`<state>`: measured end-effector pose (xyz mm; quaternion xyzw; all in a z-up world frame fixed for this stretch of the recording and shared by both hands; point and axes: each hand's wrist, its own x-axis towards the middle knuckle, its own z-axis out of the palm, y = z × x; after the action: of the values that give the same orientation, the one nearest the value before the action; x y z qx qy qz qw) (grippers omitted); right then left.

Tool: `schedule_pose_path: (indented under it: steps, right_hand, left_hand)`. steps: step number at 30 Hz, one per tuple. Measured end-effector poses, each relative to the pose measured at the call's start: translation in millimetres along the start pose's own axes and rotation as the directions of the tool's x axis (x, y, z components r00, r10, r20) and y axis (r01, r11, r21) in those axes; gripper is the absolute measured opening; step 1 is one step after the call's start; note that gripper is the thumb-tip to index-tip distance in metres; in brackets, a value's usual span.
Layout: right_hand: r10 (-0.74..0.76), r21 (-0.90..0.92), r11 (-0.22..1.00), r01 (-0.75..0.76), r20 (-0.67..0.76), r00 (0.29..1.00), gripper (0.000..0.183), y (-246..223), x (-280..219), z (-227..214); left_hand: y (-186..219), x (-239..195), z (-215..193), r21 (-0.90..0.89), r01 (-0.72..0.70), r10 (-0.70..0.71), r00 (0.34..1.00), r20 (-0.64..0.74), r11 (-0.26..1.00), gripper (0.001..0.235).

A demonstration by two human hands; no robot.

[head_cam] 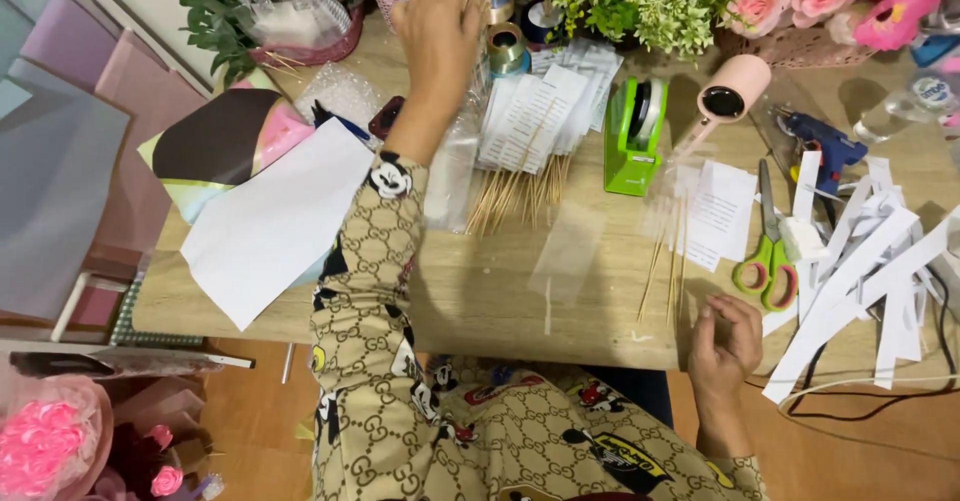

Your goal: The person is attaching small printed paper slips to the ends of thin wooden sticks using a tape dispenser.

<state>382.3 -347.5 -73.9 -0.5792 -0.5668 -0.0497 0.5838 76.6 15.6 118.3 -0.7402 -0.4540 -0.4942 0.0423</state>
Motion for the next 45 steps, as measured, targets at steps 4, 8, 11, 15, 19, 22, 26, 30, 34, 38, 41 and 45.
schedule_pose_path:
  steps: [4,8,11,15,19,22,26,30,34,38,41,45]
  right_hand:
    - [0.074,-0.015,0.997,-0.074,0.014,0.997,0.012,0.4,-3.9,0.2]
    - [0.025,-0.038,0.999,-0.024,0.019,1.0,0.01,-0.1,-1.9,0.6]
    - [0.011,-0.033,0.999,-0.01,0.012,1.0,0.01,1.5,-2.6,0.1]
    - [0.017,-0.045,0.999,-0.016,0.032,0.999,0.01,-0.9,-1.1,0.3]
    - [0.035,-0.03,0.999,-0.033,0.038,0.999,0.009,-3.6,-0.1,1.4]
    - [0.011,-0.027,1.0,-0.01,0.027,1.0,0.009,-4.2,0.5,1.4]
    - [0.018,-0.056,0.998,-0.017,0.023,1.0,0.01,-2.8,-0.5,1.2]
    - [0.015,-0.052,0.999,-0.014,0.02,1.0,0.01,-1.6,-1.3,2.6]
    - [0.015,-0.032,0.999,-0.015,-0.01,1.0,0.009,4.2,-0.7,3.0]
    - [0.018,-0.024,1.0,-0.018,-0.001,1.0,0.008,3.9,1.8,3.5]
    - [0.015,-0.028,0.999,-0.015,-0.007,1.0,0.007,4.3,5.2,4.0]
    - [0.001,-0.006,1.0,-0.001,-0.006,1.0,0.008,-1.9,-4.4,-1.2]
  left_hand:
    - [-35.8,37.5,32.2,0.23,-0.052,0.045,0.998,0.035,0.972,0.014]
    - [-38.2,42.8,50.7,0.28,-0.033,-0.011,0.988,0.156,0.96,0.02]
    - [-36.7,43.6,57.2,0.238,-0.011,-0.017,0.993,0.113,0.971,0.034]
    - [-37.3,45.2,56.0,0.312,-0.056,0.021,0.993,0.113,0.948,0.018]
    - [-41.9,44.9,60.0,0.375,-0.102,0.064,0.992,0.112,0.921,0.014]
    - [-50.5,43.2,62.7,0.282,-0.091,0.065,0.993,0.101,0.955,0.007]
    - [-49.8,43.8,61.8,0.298,-0.092,0.081,0.995,0.051,0.95,0.006]
    - [-41.2,47.9,51.2,0.248,-0.094,0.101,0.995,-0.015,0.964,0.009]
    - [-7.6,48.9,11.4,0.049,-0.115,0.119,0.989,-0.092,0.992,0.014]
    - [17.9,42.6,-23.5,-0.236,-0.1,0.089,0.994,-0.058,0.966,0.012]
    - [37.1,23.2,-43.8,-0.452,-0.063,0.066,0.998,-0.009,0.89,0.011]
    - [73.6,-32.3,-60.3,-0.72,0.055,0.043,0.992,0.117,0.692,0.009]
